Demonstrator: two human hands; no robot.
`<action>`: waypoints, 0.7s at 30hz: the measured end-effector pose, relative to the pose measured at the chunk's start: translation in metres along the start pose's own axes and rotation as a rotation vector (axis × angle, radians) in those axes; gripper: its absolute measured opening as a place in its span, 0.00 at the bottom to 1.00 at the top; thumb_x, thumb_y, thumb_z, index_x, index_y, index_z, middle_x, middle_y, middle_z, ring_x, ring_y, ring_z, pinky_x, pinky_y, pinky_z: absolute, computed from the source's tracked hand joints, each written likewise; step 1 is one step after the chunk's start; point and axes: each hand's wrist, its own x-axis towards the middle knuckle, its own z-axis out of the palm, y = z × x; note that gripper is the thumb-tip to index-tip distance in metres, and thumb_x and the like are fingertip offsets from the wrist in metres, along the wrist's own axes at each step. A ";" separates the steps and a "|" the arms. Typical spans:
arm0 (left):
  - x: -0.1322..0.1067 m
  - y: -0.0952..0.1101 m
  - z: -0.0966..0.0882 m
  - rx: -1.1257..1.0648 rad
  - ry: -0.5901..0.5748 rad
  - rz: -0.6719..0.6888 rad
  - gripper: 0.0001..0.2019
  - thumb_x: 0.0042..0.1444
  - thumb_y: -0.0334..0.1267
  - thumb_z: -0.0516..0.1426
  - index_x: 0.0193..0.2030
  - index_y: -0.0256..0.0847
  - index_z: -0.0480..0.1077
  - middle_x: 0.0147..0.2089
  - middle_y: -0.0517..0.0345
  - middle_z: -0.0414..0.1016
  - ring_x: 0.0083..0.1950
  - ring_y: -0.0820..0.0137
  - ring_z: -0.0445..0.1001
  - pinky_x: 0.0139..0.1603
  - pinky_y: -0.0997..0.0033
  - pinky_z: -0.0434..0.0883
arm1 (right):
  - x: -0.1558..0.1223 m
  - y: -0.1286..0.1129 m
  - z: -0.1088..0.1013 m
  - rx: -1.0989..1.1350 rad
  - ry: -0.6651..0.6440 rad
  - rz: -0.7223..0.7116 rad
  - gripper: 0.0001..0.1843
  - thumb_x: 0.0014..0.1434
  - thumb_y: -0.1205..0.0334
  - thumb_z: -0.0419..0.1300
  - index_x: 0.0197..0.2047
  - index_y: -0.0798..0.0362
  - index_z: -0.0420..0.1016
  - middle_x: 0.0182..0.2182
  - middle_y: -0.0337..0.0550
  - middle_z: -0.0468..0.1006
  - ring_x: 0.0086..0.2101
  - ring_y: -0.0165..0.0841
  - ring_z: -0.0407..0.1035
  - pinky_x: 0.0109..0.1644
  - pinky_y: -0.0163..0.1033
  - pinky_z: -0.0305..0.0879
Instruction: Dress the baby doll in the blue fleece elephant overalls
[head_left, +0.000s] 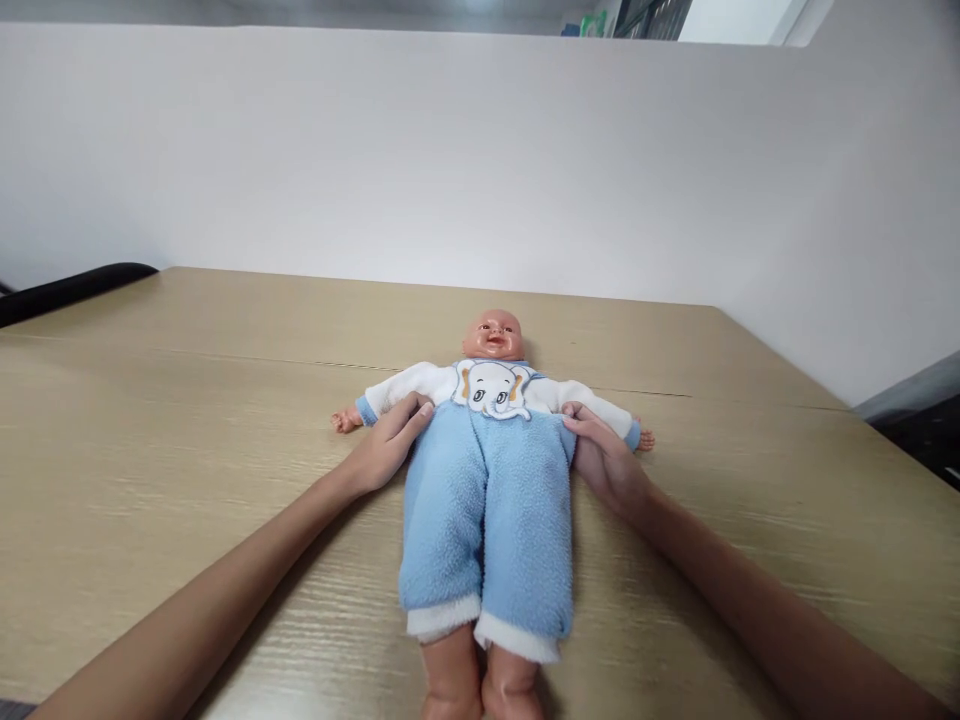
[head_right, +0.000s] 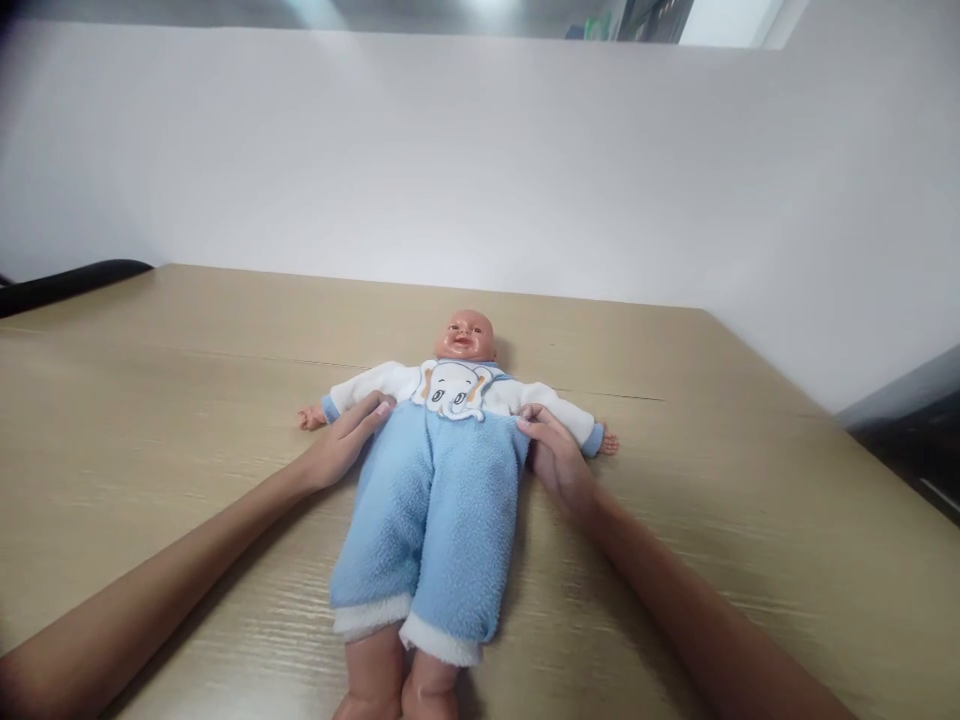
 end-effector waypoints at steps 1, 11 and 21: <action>0.001 -0.001 0.000 -0.043 -0.009 -0.013 0.21 0.76 0.59 0.47 0.46 0.46 0.69 0.44 0.58 0.74 0.48 0.59 0.70 0.53 0.61 0.69 | 0.001 0.002 -0.001 -0.010 0.012 -0.004 0.13 0.64 0.47 0.62 0.42 0.44 0.66 0.33 0.38 0.70 0.35 0.39 0.68 0.41 0.42 0.68; 0.008 -0.005 -0.004 -0.263 -0.065 -0.042 0.16 0.72 0.56 0.56 0.45 0.46 0.73 0.43 0.59 0.73 0.45 0.64 0.70 0.50 0.66 0.68 | -0.009 0.012 -0.017 -0.457 0.158 -0.181 0.17 0.69 0.44 0.68 0.50 0.45 0.72 0.45 0.44 0.79 0.45 0.40 0.77 0.53 0.46 0.74; 0.009 -0.010 -0.001 -0.187 -0.040 0.012 0.19 0.76 0.58 0.52 0.46 0.43 0.68 0.42 0.60 0.68 0.44 0.65 0.67 0.50 0.65 0.66 | -0.011 -0.003 -0.039 -1.003 0.147 -0.489 0.10 0.72 0.55 0.62 0.53 0.47 0.75 0.46 0.49 0.81 0.44 0.44 0.76 0.49 0.51 0.75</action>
